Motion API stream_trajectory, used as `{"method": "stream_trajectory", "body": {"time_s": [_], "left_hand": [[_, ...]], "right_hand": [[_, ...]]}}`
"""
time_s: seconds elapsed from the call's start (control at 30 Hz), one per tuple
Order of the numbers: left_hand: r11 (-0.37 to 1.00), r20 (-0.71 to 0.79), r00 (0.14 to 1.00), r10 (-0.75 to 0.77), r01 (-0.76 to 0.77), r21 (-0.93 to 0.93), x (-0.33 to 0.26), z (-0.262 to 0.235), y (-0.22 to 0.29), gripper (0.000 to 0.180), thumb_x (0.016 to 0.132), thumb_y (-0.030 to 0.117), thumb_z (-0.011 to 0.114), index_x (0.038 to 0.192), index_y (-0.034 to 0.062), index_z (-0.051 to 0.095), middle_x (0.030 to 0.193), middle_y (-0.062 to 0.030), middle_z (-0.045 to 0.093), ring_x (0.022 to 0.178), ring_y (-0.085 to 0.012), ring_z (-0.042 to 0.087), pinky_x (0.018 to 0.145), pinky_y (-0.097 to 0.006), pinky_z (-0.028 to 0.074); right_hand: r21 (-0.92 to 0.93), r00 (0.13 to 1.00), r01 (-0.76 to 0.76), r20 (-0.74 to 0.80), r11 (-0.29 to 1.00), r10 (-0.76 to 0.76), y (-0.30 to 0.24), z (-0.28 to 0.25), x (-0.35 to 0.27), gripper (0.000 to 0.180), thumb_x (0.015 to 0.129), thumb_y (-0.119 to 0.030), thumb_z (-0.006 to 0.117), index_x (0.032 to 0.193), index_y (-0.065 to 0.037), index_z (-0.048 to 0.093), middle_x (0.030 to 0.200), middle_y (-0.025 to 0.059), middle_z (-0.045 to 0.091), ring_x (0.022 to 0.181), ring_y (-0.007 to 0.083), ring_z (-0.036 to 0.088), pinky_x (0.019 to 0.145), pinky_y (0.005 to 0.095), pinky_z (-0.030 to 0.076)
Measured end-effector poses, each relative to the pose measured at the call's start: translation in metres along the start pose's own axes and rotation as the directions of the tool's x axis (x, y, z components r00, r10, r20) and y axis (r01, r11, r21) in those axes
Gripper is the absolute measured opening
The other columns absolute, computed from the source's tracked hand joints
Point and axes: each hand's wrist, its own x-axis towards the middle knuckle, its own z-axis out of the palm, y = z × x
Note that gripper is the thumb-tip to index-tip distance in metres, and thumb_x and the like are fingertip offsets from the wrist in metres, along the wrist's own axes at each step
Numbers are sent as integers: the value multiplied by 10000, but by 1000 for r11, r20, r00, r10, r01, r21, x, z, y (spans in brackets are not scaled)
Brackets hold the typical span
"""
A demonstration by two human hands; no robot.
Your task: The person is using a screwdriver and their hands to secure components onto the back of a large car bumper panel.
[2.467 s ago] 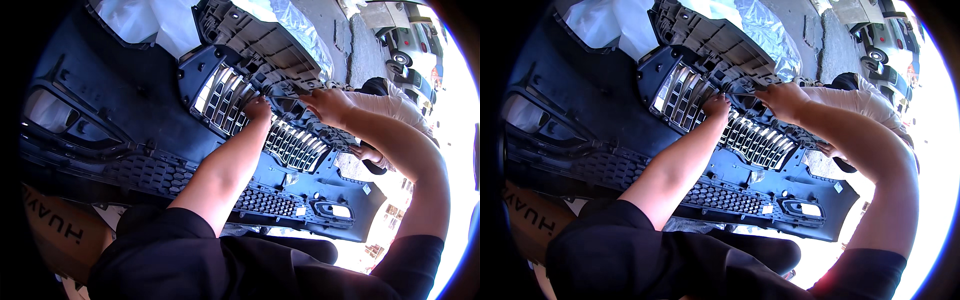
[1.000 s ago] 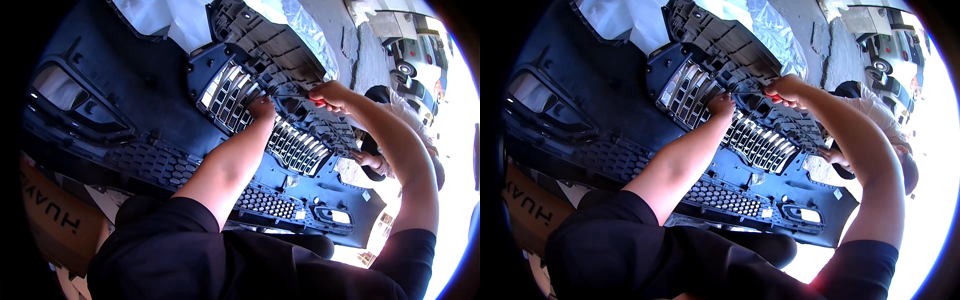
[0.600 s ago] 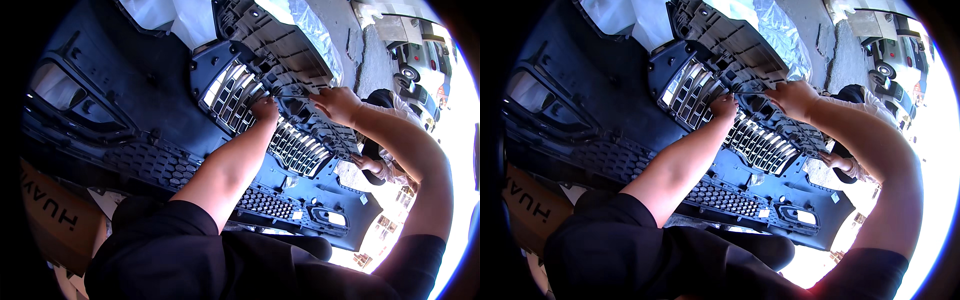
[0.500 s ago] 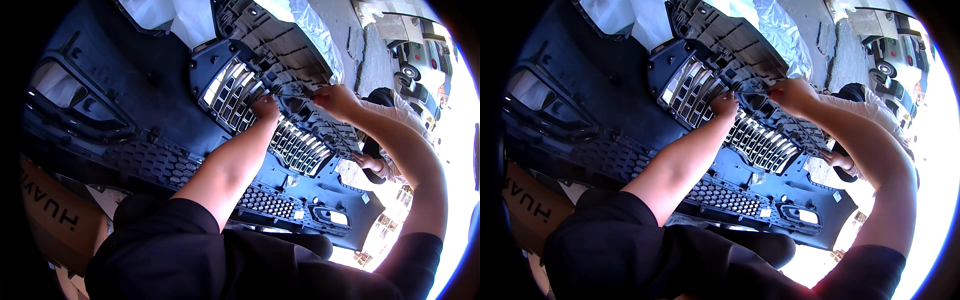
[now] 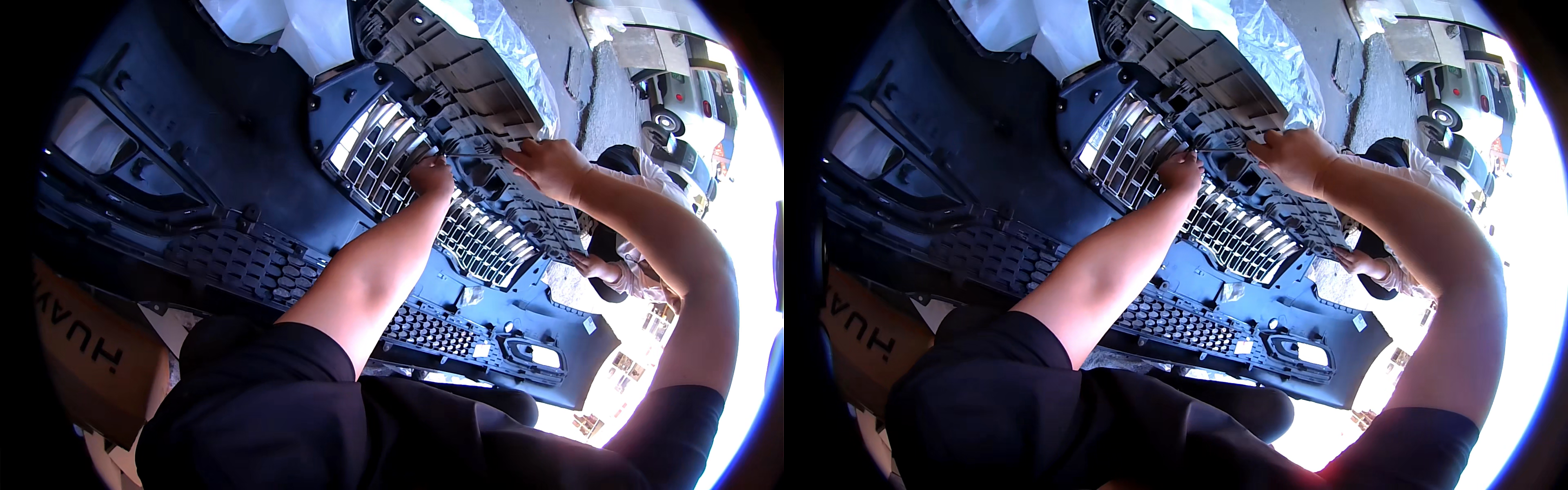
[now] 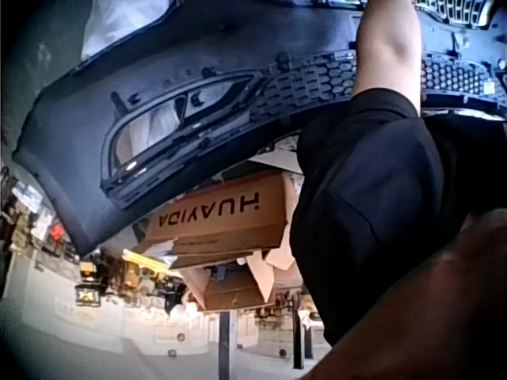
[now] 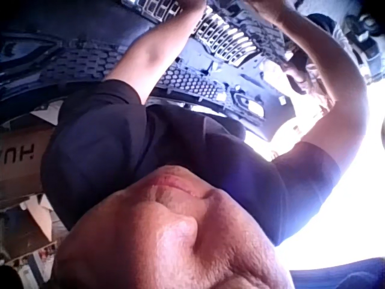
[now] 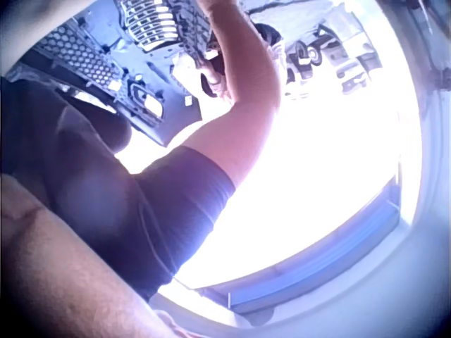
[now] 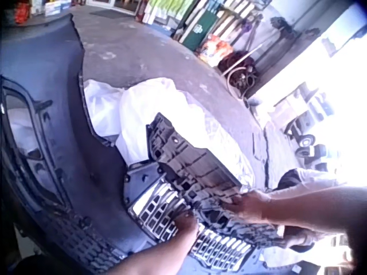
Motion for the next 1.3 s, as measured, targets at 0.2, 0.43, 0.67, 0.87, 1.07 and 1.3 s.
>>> {"method": "stream_trajectory", "body": {"time_s": [0.2,0.43,0.67,0.87,1.07,1.3], "left_hand": [[980,48,992,118,-124,153,14,-5,-1,172,1017,136,665,990,-27,710,816,-83,730,657,-138,679,589,-268,540],[985,-54,989,136,-129,110,42,2,-20,162,935,145,735,851,11,772,767,-128,754,675,-220,701,643,-376,532],[999,-5,1000,22,-22,-26,-3,0,-2,169,938,136,726,853,-3,769,740,-123,743,661,-192,687,631,-358,522],[989,38,993,111,-114,93,26,-4,-8,150,1012,125,670,999,-21,701,813,-87,729,657,-137,682,580,-264,538],[964,-14,983,182,-175,202,39,6,-24,259,948,262,689,855,38,782,810,-153,759,753,-304,744,714,-406,567],[995,20,997,75,-76,61,14,2,-12,168,940,154,734,858,12,773,738,-110,742,640,-200,689,615,-361,527]], "right_hand": [[510,858,-500,180,700,481,-15,8,4,232,959,-341,711,969,-113,751,685,56,636,608,212,646,526,362,494],[488,575,-818,684,305,448,14,-2,41,317,926,-354,767,841,-55,707,735,64,685,582,162,597,512,308,454],[-23,995,44,-86,999,-46,1,3,1,209,987,-255,637,1133,-106,636,792,98,669,783,304,710,666,430,562],[288,947,-287,-62,914,316,-9,13,14,332,960,-371,690,828,-68,657,645,82,619,563,243,626,503,403,481],[447,411,-894,821,0,397,6,9,28,550,963,-487,709,591,-125,527,517,-31,441,409,99,323,398,280,218],[174,956,-283,128,943,263,-16,-12,13,298,935,-281,721,1138,-80,636,969,137,726,896,315,722,721,431,559]]}}
